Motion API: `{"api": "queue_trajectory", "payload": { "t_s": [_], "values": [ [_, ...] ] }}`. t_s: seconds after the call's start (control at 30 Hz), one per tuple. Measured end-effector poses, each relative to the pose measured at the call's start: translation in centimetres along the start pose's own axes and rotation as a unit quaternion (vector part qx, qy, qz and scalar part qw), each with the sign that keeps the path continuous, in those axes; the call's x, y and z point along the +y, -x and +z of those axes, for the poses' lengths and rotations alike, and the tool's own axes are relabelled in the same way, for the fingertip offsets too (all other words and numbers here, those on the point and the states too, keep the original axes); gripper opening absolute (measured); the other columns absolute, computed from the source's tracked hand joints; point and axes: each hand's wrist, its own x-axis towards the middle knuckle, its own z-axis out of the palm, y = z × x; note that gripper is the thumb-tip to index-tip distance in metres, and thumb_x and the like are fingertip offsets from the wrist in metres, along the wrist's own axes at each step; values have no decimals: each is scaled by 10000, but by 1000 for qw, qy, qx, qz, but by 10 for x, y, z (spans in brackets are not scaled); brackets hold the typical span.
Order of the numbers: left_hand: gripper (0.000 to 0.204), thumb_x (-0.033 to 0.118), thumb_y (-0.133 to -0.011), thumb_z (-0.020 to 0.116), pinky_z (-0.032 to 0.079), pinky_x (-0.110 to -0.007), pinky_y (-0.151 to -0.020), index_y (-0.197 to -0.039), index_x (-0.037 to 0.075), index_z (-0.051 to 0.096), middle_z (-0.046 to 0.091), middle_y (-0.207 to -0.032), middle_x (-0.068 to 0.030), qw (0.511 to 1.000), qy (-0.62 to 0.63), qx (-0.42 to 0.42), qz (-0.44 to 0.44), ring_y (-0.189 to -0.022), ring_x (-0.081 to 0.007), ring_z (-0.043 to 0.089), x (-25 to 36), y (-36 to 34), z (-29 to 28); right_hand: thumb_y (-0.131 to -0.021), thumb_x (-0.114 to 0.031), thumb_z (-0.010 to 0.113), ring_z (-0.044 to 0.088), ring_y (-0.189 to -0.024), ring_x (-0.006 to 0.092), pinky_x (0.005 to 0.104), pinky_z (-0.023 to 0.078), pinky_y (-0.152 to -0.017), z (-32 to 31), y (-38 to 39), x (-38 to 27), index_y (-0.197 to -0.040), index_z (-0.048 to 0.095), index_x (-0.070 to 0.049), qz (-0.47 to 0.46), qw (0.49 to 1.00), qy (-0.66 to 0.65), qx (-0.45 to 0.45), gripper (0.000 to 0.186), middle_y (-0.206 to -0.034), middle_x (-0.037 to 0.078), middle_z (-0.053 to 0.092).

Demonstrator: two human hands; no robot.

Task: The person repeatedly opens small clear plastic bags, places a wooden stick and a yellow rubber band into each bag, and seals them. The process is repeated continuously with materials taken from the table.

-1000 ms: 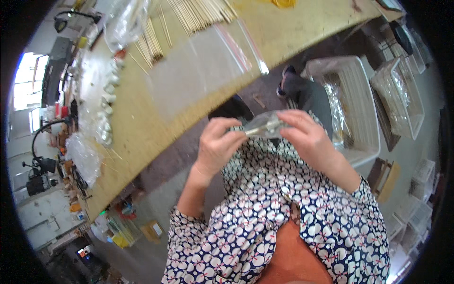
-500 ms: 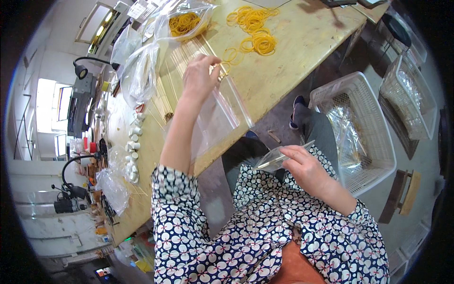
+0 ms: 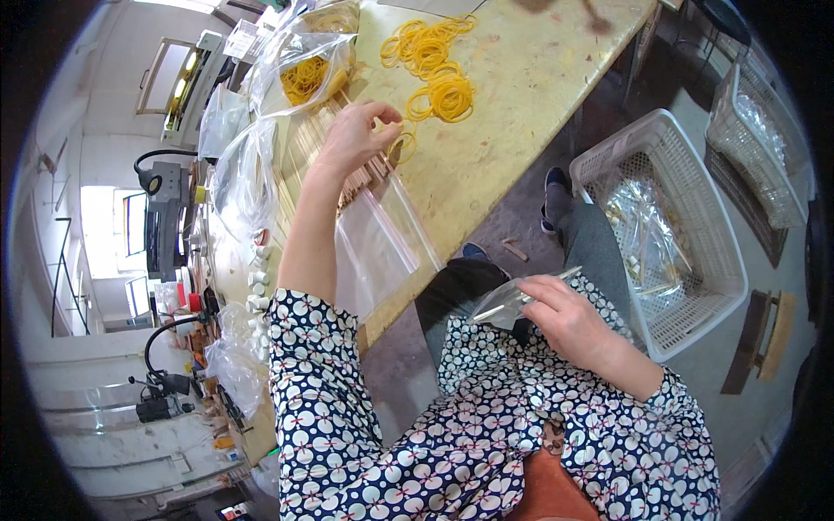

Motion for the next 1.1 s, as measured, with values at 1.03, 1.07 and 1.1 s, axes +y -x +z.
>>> {"api": "queue_trajectory", "payload": {
  "t_s": [1.03, 1.07, 1.1],
  "values": [
    [326, 126, -910, 766, 486, -225, -721, -1187, -10, 660, 636, -857, 25, 975, 186, -78, -95, -791, -54, 594, -32, 9, 14, -769, 41, 653, 613, -1231, 376, 430, 538, -1032, -4, -1, 3, -980, 636, 46, 9, 1000, 9, -25, 212, -1275, 213, 648],
    [303, 133, -905, 770, 490, -236, -705, -1152, -14, 675, 646, -839, 19, 979, 167, -63, -96, -769, -59, 596, -36, 5, 19, -767, 39, 654, 614, -1229, 377, 430, 540, -1028, -4, -1, 3, -977, 633, 44, 10, 1000, 12, -24, 210, -1275, 210, 648],
    [282, 141, -900, 774, 494, -247, -688, -1116, -19, 691, 656, -821, 13, 983, 147, -48, -96, -746, -65, 598, -38, 2, 22, -770, 38, 655, 615, -1226, 378, 429, 541, -1024, -4, -1, 3, -975, 635, 40, 10, 1000, 13, -20, 206, -1276, 208, 648]
  ]
}}
